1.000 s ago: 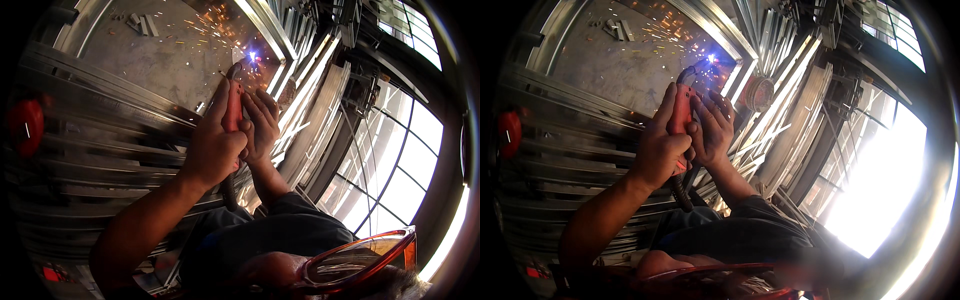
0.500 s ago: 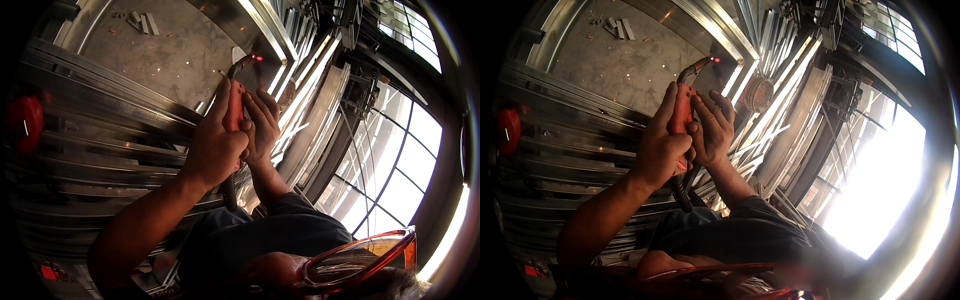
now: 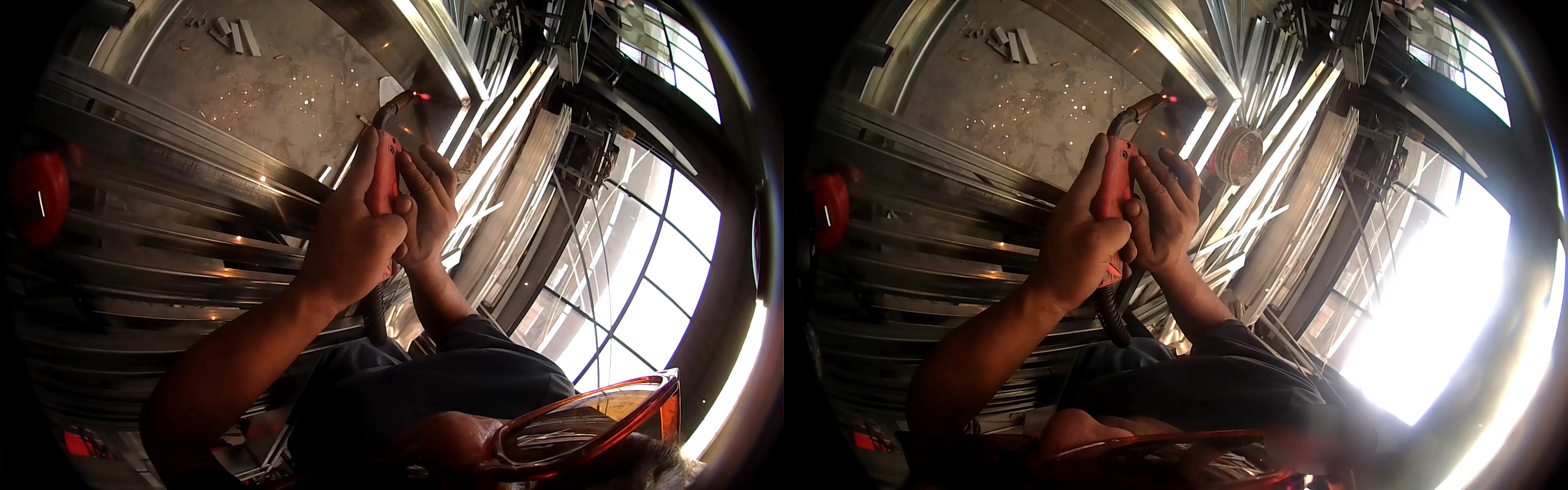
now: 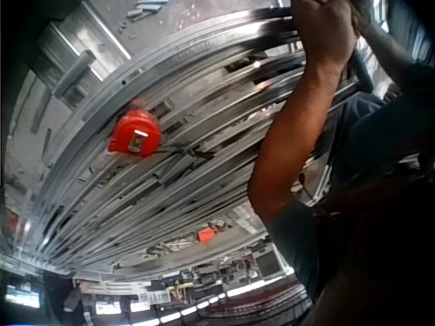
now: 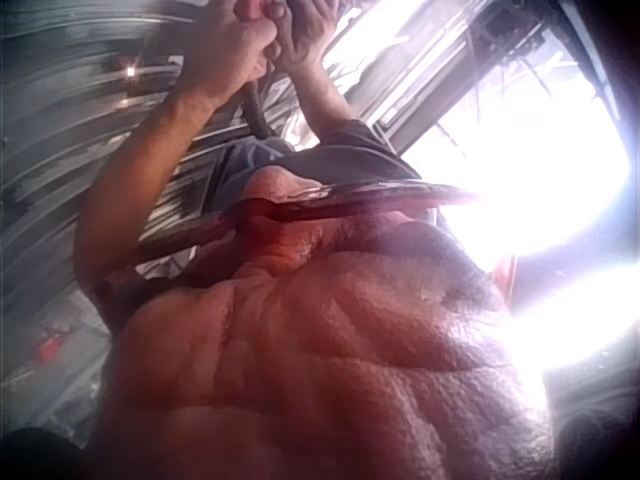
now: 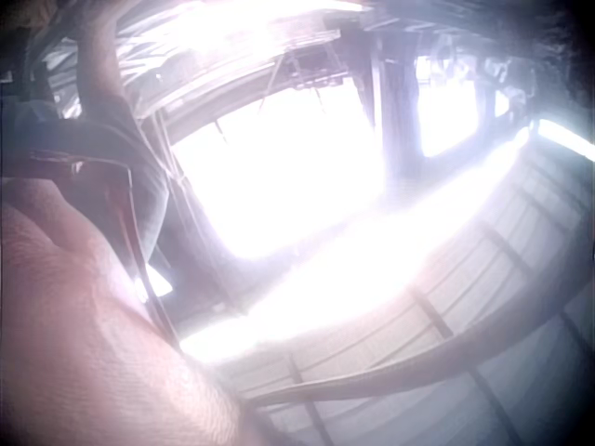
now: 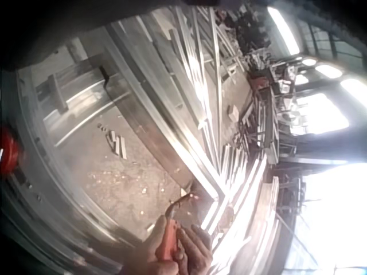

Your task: The person welds metal frame corners using a handheld welding torch. They move along the frame, applying welds at multiple joints while sparks fly from the contact points.

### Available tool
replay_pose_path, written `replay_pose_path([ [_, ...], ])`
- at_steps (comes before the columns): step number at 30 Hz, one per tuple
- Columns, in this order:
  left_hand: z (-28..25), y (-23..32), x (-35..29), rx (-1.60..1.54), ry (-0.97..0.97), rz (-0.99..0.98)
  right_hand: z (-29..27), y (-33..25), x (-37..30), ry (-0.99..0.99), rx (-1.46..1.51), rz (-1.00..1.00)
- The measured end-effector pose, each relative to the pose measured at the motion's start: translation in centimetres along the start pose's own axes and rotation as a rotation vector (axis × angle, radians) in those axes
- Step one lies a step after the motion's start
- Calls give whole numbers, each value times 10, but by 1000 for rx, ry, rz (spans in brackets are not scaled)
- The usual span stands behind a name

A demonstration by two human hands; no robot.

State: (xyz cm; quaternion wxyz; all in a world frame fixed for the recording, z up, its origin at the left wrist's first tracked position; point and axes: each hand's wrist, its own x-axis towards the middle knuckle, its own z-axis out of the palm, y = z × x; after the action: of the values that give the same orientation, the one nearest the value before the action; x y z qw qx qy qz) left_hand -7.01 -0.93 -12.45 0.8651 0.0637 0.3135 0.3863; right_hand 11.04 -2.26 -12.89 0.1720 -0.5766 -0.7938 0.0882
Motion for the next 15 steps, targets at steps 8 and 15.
replay_pose_path([
  [8,1,1,0,25,13,-27,1,2,-1,0,13,3],
  [15,-3,-9,11,55,-20,-5,6,11,-2,-3,6,3],
])
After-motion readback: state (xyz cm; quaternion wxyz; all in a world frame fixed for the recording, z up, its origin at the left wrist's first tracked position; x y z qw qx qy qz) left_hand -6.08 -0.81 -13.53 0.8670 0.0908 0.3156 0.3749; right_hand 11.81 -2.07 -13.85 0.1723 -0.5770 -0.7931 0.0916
